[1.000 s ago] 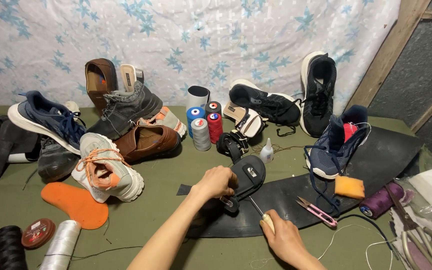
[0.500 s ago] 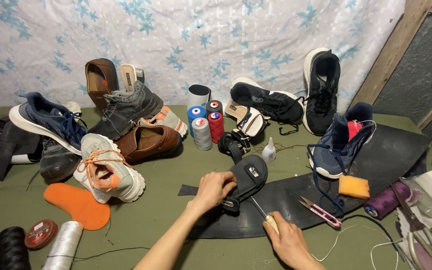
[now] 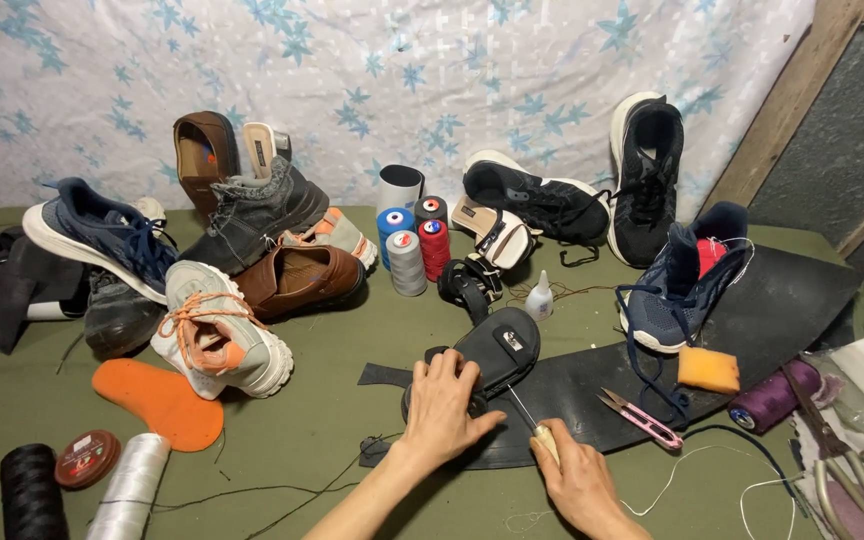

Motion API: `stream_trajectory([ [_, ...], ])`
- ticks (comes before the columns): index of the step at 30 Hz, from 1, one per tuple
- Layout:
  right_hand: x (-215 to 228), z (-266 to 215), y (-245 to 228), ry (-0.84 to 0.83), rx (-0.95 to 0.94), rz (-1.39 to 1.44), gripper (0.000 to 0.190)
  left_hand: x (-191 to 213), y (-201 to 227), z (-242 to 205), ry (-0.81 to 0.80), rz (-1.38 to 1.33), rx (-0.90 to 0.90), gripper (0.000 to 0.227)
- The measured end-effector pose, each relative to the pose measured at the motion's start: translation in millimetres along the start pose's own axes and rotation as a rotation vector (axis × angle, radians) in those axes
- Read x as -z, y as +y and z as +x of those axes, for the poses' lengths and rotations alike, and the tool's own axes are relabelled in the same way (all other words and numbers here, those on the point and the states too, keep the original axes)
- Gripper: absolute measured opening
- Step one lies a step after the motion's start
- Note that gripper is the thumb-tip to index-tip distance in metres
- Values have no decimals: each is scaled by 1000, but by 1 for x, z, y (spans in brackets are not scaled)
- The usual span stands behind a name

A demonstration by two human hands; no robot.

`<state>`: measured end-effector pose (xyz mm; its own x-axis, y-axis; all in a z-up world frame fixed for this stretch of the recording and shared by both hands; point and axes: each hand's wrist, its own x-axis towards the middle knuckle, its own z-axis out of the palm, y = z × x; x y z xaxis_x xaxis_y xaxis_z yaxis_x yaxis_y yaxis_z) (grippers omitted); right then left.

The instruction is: Hand-stitching the strap of a black sandal using an awl and thread on a cluttered repair workbench.

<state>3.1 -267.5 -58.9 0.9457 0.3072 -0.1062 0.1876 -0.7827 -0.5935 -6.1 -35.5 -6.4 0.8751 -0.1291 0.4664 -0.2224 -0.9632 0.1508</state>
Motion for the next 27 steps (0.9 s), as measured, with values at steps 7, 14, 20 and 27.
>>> stream_trajectory([
  [7,-9,-11,-1,55,59,-49,21,-34,-9,-22,129,130,74,55],
  [14,-20,-18,-12,102,66,-163,29,-35,-25,-14,180,130,176,45],
  [20,-8,-23,-35,83,22,-152,28,-24,-37,-8,145,46,262,41],
  [27,0,-33,-30,62,-32,-87,28,-17,-38,-4,119,-27,306,41],
])
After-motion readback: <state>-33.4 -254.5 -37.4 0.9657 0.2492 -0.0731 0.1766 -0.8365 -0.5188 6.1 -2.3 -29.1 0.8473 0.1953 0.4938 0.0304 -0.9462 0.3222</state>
